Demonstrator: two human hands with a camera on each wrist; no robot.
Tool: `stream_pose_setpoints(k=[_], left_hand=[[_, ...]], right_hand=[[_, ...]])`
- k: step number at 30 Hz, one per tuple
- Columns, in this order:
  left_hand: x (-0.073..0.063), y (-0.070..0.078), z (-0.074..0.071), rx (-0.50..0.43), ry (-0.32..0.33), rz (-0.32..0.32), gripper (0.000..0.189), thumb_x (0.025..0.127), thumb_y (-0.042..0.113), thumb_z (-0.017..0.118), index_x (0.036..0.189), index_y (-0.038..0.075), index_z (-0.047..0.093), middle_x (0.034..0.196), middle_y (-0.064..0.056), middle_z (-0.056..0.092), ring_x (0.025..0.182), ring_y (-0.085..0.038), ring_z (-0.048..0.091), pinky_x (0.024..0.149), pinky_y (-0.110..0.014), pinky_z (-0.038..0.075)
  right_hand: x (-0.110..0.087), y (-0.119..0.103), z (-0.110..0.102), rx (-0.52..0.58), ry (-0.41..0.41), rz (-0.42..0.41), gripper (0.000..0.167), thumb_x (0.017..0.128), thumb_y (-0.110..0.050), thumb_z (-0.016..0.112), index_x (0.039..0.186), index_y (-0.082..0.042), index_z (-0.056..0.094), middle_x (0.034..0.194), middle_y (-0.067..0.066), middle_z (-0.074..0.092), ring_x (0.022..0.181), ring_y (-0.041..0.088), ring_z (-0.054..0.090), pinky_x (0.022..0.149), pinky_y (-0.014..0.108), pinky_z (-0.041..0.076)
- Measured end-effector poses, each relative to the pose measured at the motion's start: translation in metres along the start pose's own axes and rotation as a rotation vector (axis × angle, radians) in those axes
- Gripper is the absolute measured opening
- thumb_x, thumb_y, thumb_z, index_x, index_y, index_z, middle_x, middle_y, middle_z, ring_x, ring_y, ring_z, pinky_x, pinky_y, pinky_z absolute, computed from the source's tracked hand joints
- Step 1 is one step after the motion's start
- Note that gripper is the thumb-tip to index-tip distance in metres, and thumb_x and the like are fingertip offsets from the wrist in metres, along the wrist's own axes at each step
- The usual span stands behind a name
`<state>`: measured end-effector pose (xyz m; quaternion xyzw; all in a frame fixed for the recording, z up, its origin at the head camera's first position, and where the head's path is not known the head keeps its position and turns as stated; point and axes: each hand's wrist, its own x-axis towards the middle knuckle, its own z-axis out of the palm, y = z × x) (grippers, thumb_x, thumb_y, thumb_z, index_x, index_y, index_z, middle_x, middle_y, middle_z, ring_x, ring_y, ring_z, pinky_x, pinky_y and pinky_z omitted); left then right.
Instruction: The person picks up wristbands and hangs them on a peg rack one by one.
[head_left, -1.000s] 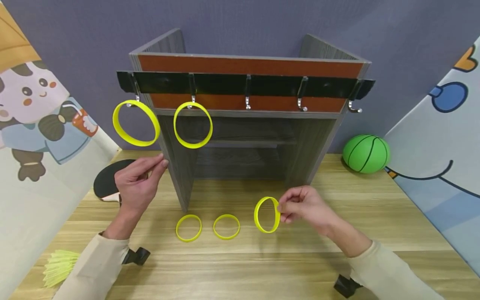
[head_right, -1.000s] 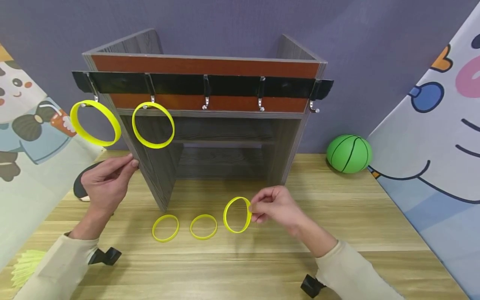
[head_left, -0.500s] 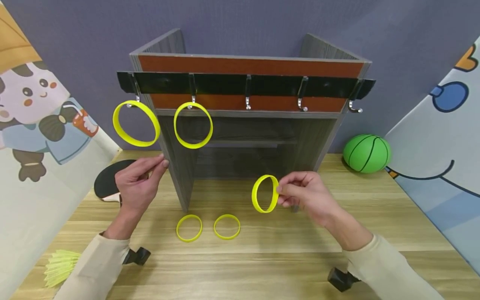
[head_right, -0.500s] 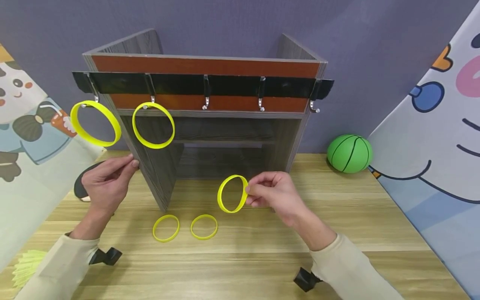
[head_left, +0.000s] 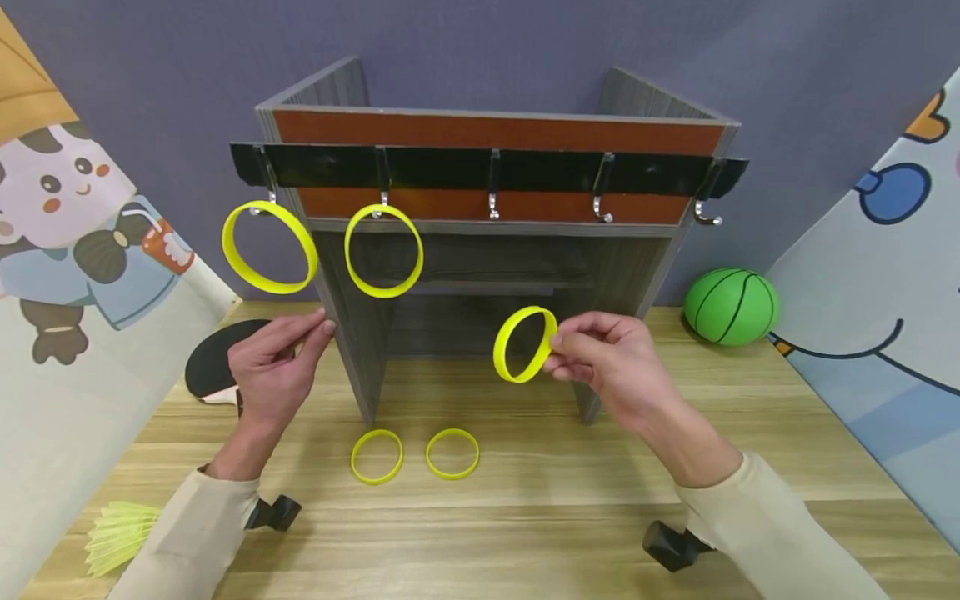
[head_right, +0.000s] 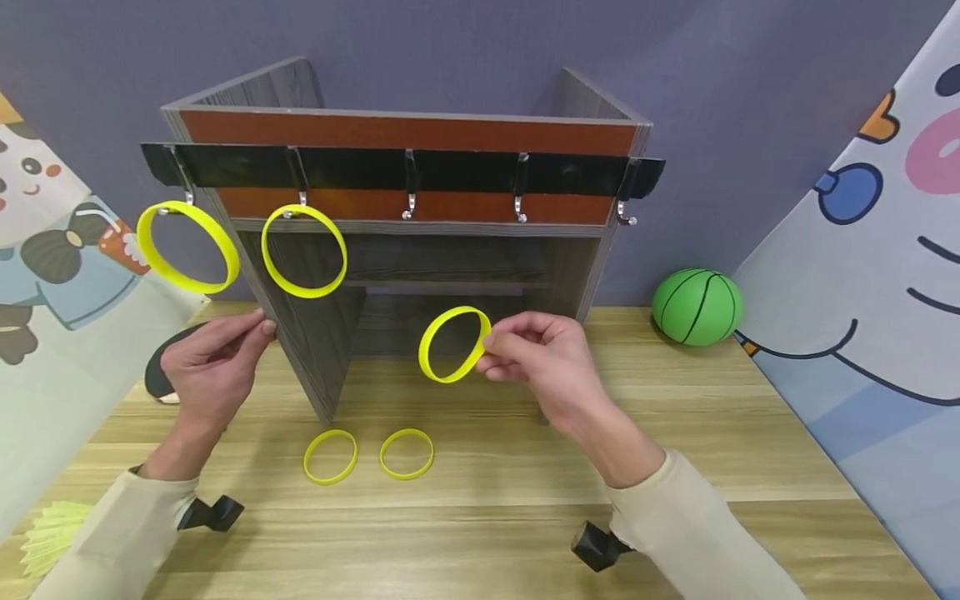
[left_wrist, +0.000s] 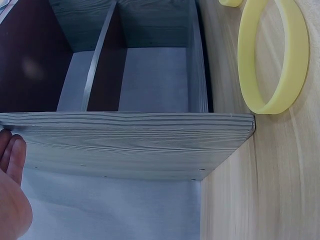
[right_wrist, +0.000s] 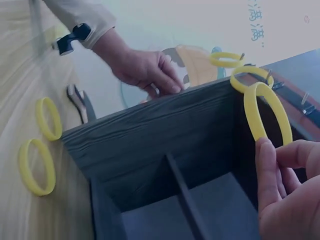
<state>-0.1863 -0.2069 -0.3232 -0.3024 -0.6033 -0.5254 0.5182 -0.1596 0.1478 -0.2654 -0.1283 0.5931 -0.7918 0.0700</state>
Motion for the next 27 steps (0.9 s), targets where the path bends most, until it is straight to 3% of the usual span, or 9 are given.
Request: stream_pose_setpoints(k=[13,27], left_hand=[[0.004,0.013,0.005,-0.001,0.015,0.002,0.029,0.077,0.009,0.08,0.08,-0.017,0.069,0.074,-0.019,0.068,0.05,-0.006,0.036,0.05,-0.017,0.022],[0.004,0.011,0.005,0.01,0.004,-0.007,0.026,0.077,0.007,0.079,0.081,-0.016,0.069,0.075,-0.019,0.068,0.051,-0.005,0.037,0.05,-0.017,0.023]], right_hand=[[0.006,-0.021,0.021,0.069,0.016,-0.097,0.004,0.086,0.005,0.065,0.089,0.003,0.067,0.08,0.016,0.066,0.068,0.024,0.068,0.068,0.032,0.054],[0.012,-0.032,0.033,0.126,0.061,-0.175,0.003,0.086,0.003,0.066,0.089,0.003,0.066,0.082,0.017,0.067,0.068,0.024,0.068,0.067,0.031,0.054]])
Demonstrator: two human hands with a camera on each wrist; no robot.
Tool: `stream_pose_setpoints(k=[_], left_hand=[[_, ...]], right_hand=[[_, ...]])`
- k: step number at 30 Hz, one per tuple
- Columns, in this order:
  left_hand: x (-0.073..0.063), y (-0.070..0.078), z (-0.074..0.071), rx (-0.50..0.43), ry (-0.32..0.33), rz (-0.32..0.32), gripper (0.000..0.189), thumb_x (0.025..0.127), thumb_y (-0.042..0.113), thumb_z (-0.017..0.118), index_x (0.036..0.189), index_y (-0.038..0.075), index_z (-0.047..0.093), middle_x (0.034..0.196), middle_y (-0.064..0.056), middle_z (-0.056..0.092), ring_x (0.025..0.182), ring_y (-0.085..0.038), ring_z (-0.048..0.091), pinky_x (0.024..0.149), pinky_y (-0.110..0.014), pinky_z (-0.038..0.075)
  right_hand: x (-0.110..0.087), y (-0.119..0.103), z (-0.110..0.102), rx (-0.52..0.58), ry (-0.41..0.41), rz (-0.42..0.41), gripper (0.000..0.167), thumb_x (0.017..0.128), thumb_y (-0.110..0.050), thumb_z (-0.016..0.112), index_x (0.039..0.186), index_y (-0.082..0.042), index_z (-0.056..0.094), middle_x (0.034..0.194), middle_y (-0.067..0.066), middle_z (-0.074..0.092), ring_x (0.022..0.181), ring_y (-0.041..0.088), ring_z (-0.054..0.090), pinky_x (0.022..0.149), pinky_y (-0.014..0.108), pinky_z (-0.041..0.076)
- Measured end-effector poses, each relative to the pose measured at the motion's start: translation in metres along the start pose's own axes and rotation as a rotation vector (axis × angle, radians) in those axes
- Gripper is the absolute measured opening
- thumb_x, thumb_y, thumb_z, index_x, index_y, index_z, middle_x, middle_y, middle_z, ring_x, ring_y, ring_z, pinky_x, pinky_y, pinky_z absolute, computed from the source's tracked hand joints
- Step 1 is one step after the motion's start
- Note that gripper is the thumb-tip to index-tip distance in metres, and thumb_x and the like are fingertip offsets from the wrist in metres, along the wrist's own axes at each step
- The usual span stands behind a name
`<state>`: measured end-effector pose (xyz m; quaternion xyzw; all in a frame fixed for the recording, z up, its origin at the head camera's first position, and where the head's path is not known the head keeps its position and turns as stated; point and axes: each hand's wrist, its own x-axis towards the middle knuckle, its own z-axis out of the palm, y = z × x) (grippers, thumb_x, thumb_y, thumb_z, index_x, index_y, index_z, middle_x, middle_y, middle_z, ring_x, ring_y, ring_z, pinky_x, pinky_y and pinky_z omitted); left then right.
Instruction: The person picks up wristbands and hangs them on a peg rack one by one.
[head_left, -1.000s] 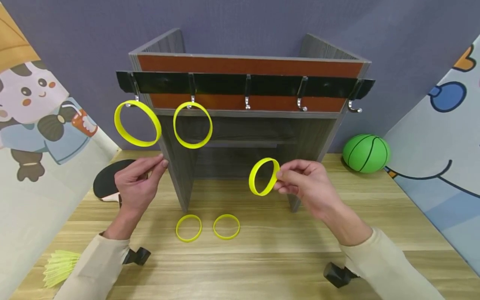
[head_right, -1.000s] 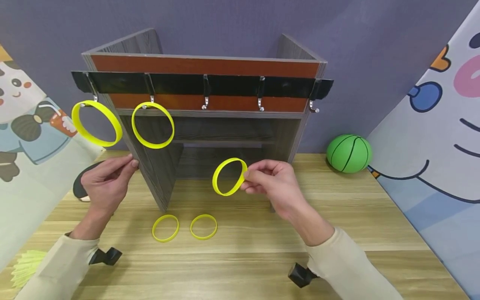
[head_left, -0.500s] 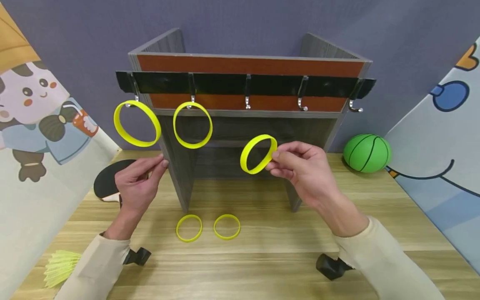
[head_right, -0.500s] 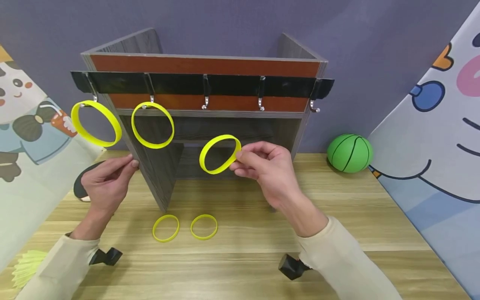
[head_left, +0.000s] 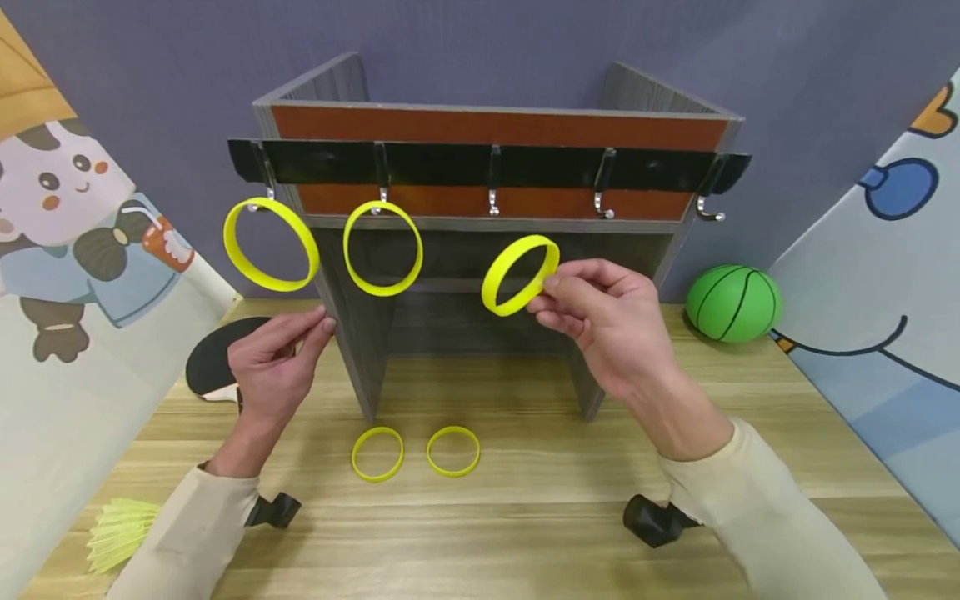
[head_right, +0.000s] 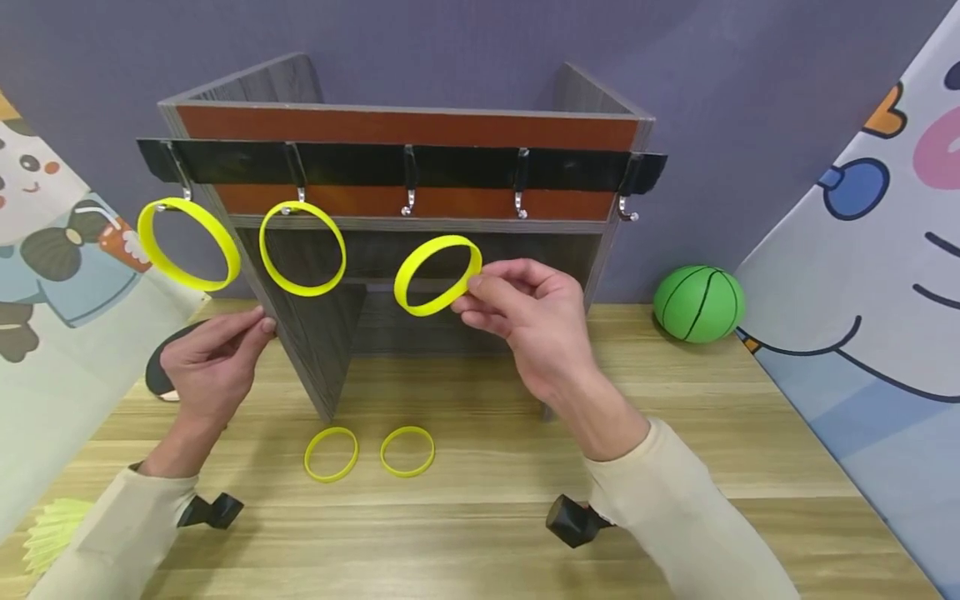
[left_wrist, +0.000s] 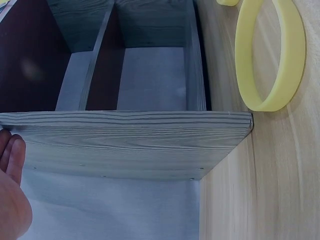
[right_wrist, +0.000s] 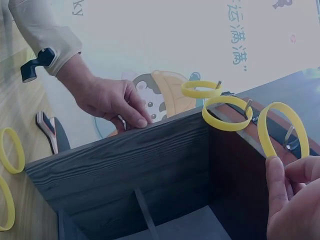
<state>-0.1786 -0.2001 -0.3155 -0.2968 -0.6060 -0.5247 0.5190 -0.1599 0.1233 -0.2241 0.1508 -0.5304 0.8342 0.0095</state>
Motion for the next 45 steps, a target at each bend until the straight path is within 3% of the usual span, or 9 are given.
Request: stream_pose_setpoints(k=[20,27,45], left_hand=[[-0.002,-0.002,0.0,0.002,0.017,-0.002,0.027,0.077,0.008,0.08,0.081,-0.016,0.069,0.075,-0.018,0.068,0.051,-0.005,0.037,0.05,-0.017,0.022],[-0.001,0.001,0.001,0.016,0.022,-0.004,0.03,0.077,0.011,0.08,0.081,-0.016,0.069,0.074,-0.018,0.068,0.051,-0.006,0.037,0.05,-0.017,0.022],[-0.001,-0.001,0.001,0.006,0.016,0.003,0.031,0.078,0.013,0.08,0.081,-0.016,0.069,0.075,-0.018,0.069,0.051,-0.006,0.035,0.049,-0.017,0.021]], right_hand=[[0.011,-0.009,0.025,0.122,0.059,-0.049,0.015,0.082,-0.002,0.073,0.092,0.006,0.065,0.088,0.02,0.065,0.07,0.025,0.067,0.07,0.033,0.053],[0.012,-0.01,0.029,0.068,0.104,-0.037,0.019,0.081,-0.004,0.075,0.094,0.007,0.066,0.09,0.022,0.065,0.07,0.026,0.067,0.072,0.034,0.053],[0.013,-0.011,0.041,-0.045,0.155,-0.103,0.003,0.082,0.007,0.067,0.084,0.006,0.068,0.075,0.02,0.065,0.056,0.025,0.065,0.062,0.037,0.055]])
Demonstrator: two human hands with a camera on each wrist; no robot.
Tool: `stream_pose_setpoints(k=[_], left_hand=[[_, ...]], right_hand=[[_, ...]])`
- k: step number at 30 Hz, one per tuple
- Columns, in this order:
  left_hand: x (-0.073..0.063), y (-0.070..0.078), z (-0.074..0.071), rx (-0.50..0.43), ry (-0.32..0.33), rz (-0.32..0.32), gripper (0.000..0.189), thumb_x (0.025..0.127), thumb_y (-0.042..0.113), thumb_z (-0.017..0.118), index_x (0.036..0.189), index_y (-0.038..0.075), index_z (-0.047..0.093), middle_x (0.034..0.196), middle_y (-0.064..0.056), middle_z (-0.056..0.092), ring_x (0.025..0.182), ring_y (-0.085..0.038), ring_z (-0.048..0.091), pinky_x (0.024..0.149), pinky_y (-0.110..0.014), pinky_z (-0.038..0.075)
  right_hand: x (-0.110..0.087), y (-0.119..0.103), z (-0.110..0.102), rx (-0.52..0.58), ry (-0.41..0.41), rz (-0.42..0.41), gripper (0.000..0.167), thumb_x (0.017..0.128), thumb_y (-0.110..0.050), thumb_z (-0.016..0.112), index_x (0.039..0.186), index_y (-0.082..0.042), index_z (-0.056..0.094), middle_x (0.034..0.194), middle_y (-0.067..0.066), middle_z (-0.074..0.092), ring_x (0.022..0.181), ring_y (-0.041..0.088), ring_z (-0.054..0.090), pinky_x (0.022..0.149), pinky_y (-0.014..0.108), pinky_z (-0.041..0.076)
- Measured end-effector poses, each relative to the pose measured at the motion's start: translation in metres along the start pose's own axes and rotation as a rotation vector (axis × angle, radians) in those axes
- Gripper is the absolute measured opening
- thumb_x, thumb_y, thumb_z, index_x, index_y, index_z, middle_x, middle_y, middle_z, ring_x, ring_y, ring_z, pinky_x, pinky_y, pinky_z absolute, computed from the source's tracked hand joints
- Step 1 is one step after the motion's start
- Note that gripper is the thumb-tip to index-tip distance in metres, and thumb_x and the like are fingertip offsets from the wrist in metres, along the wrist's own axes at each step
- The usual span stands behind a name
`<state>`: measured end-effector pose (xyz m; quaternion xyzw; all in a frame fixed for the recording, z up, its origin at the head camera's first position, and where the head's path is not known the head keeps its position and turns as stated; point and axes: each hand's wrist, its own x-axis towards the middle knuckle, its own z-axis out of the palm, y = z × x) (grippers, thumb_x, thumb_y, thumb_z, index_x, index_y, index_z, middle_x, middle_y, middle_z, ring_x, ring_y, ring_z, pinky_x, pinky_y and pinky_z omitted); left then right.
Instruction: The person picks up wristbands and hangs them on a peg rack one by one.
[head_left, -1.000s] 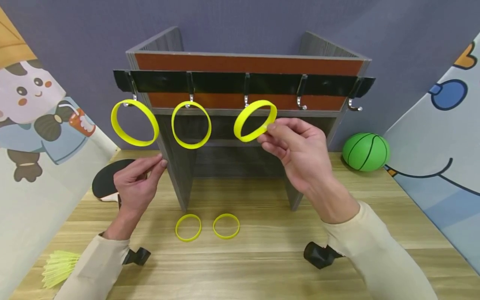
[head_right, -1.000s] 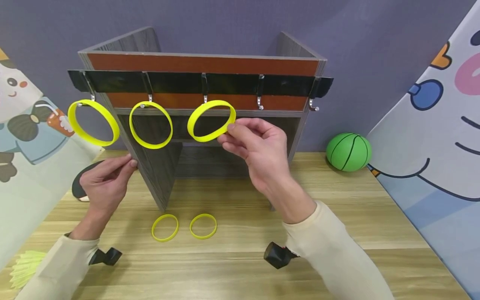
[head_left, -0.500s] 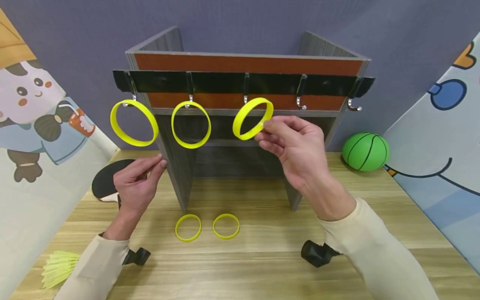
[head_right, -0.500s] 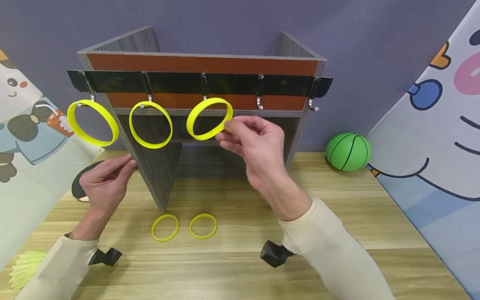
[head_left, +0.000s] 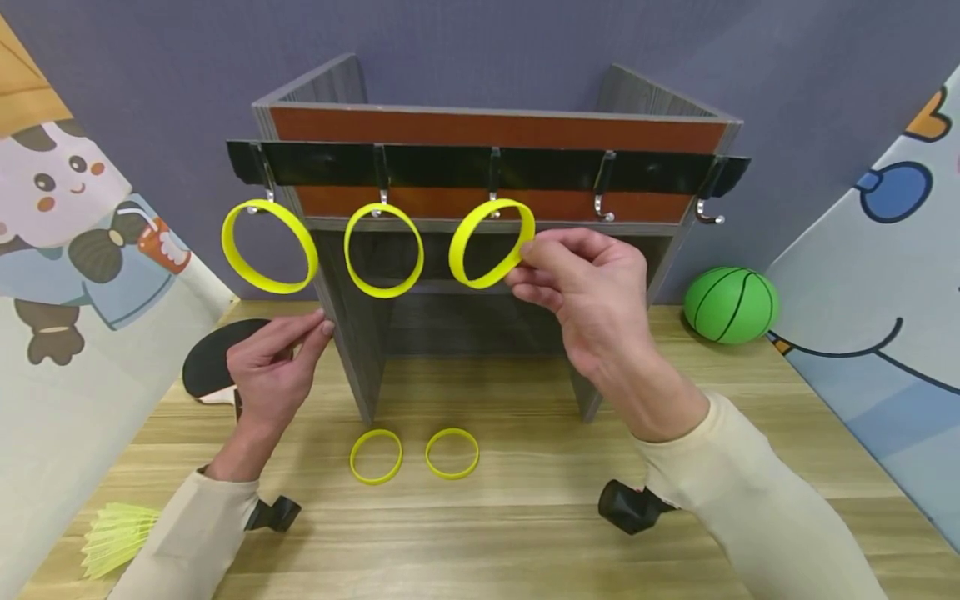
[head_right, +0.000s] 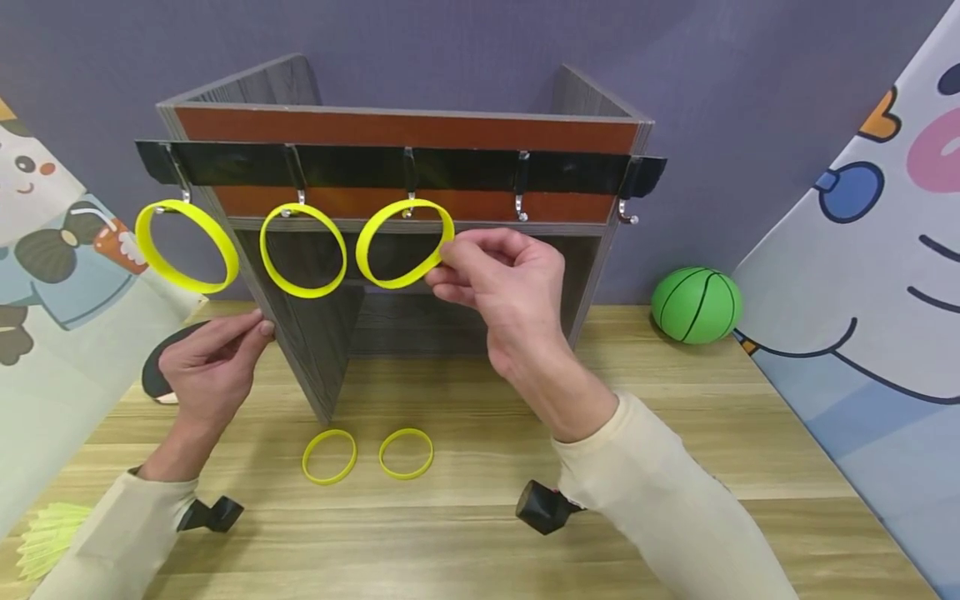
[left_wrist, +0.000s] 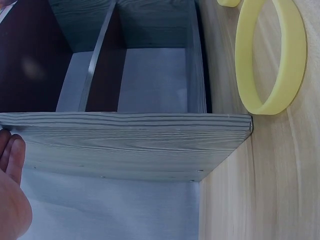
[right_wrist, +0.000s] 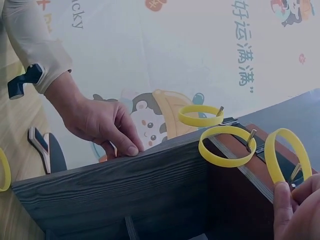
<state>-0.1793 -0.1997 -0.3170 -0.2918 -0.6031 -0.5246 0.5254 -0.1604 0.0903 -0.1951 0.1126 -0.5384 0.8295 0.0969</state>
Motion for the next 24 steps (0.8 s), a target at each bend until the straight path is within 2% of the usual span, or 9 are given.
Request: stream_pose_setpoints(k=[13,24], left_hand=[[-0.001,-0.0009,-0.0011,0.005,-0.009,-0.001,0.031,0.078,0.013,0.08,0.082,-0.016,0.069,0.076,-0.019,0.069,0.052,-0.006,0.037,0.049,-0.018,0.02],[-0.0002,0.0008,0.0001,0.004,-0.004,0.002,0.029,0.078,0.012,0.079,0.081,-0.016,0.069,0.074,-0.019,0.068,0.052,-0.006,0.037,0.05,-0.018,0.022]], right_hand=[[-0.0003,0.0035,-0.0009,0.044,0.007,0.02,0.005,0.081,0.01,0.066,0.082,0.005,0.068,0.076,0.019,0.065,0.055,0.023,0.064,0.06,0.034,0.055],[-0.0064,0.0081,-0.0092,-0.019,-0.028,0.053,0.007,0.084,0.004,0.068,0.09,0.006,0.068,0.083,0.022,0.066,0.062,0.025,0.066,0.065,0.036,0.054]])
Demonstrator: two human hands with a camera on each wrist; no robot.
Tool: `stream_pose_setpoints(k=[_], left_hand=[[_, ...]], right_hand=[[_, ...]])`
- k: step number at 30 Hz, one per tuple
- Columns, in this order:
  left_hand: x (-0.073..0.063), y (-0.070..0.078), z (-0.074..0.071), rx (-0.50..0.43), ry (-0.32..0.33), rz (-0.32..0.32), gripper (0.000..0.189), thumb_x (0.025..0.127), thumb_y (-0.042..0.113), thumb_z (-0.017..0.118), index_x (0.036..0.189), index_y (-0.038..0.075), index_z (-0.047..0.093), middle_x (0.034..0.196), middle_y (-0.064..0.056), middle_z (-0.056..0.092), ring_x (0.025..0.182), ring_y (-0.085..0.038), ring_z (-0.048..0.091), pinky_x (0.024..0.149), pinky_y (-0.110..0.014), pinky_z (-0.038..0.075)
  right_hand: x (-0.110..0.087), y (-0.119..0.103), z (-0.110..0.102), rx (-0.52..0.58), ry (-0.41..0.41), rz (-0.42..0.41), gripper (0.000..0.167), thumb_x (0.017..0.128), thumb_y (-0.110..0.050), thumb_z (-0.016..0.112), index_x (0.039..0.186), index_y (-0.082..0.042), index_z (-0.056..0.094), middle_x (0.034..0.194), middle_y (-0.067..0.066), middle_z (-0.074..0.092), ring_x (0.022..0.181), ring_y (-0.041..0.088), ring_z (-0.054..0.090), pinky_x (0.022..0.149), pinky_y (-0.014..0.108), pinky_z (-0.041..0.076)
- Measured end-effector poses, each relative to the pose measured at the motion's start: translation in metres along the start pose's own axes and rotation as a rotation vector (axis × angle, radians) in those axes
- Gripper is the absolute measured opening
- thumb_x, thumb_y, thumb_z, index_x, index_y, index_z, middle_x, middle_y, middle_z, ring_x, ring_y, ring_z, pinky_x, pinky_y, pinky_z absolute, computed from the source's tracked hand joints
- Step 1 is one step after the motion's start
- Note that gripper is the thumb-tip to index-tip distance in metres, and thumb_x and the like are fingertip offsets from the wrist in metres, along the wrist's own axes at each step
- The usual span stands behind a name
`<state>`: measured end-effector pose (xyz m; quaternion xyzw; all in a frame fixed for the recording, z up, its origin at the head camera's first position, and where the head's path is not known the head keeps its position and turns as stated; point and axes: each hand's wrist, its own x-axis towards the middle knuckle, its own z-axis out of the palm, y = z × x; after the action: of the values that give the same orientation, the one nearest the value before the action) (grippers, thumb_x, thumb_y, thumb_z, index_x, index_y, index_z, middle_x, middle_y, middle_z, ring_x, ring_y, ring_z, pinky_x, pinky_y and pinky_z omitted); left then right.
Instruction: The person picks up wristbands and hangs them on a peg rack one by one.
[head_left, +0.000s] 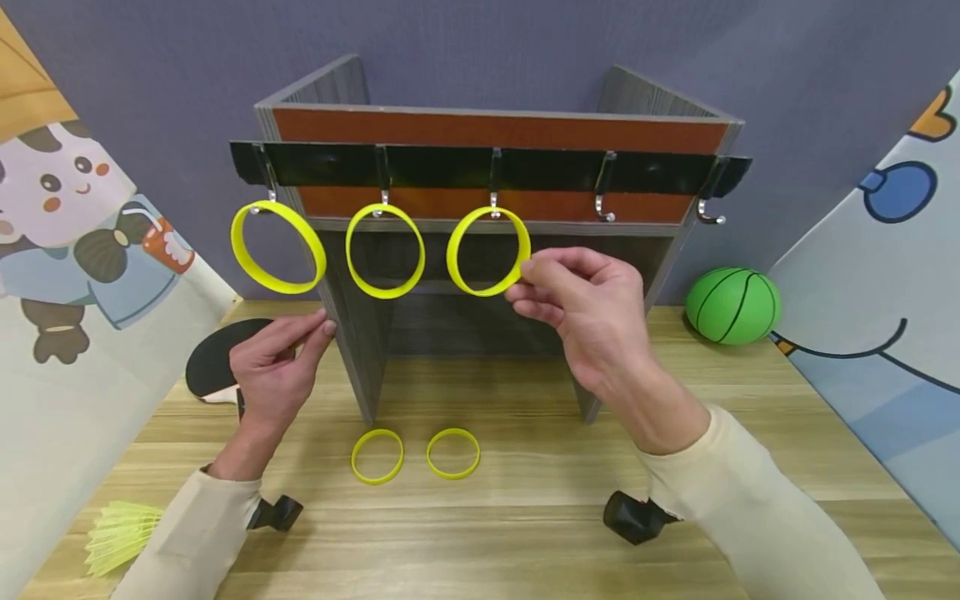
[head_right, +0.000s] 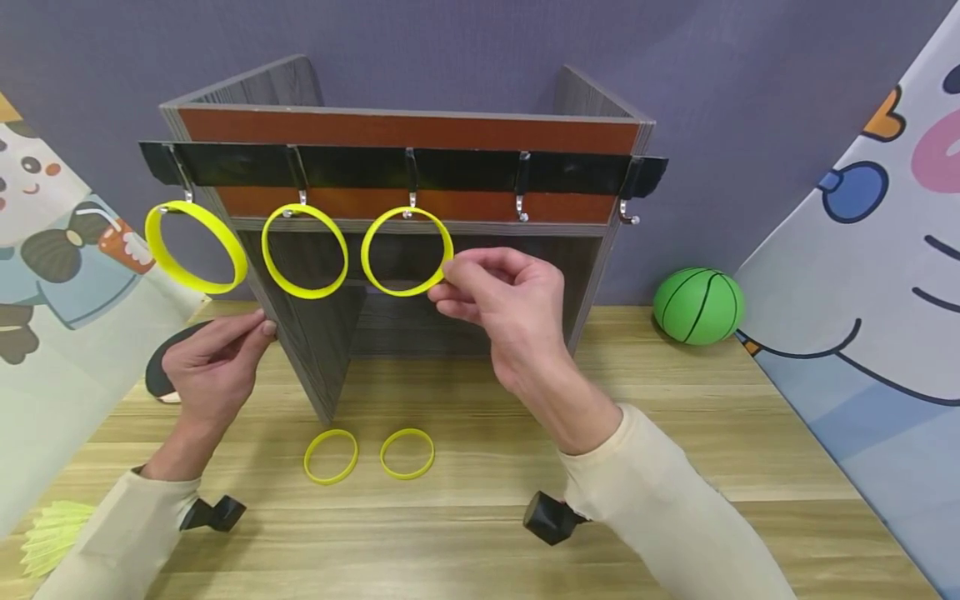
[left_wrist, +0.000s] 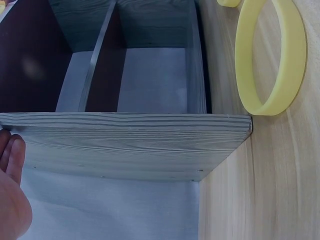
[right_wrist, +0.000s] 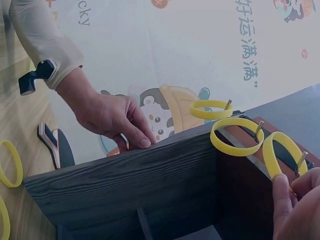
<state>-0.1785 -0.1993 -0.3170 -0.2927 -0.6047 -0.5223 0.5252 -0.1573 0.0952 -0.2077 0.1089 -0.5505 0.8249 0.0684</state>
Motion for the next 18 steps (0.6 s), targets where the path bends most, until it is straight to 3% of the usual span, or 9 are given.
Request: stream_pose_setpoints(k=[11,15,18], left_hand=[[-0.003,-0.01,-0.005,-0.004,-0.009,0.003,0.023,0.077,0.005,0.079,0.083,-0.015,0.07,0.075,-0.019,0.068,0.052,-0.005,0.038,0.05,-0.016,0.023],[-0.004,-0.009,-0.004,-0.008,-0.011,-0.001,0.025,0.077,0.007,0.079,0.083,-0.015,0.07,0.075,-0.019,0.068,0.051,-0.005,0.038,0.05,-0.017,0.023],[-0.003,-0.01,-0.004,-0.015,-0.015,0.002,0.025,0.077,0.007,0.079,0.083,-0.016,0.069,0.076,-0.019,0.068,0.052,-0.005,0.038,0.05,-0.017,0.022]], right_hand=[[-0.003,0.012,-0.015,0.002,-0.042,-0.012,0.007,0.085,0.005,0.066,0.09,0.009,0.066,0.078,0.02,0.065,0.065,0.028,0.067,0.067,0.039,0.054],[-0.007,0.021,-0.025,-0.02,-0.047,-0.045,0.004,0.086,0.006,0.064,0.088,0.006,0.068,0.078,0.018,0.066,0.065,0.027,0.067,0.066,0.039,0.054],[-0.011,0.029,-0.032,-0.027,-0.06,-0.026,0.006,0.087,0.006,0.063,0.087,0.003,0.069,0.079,0.016,0.066,0.065,0.026,0.067,0.066,0.038,0.054]])
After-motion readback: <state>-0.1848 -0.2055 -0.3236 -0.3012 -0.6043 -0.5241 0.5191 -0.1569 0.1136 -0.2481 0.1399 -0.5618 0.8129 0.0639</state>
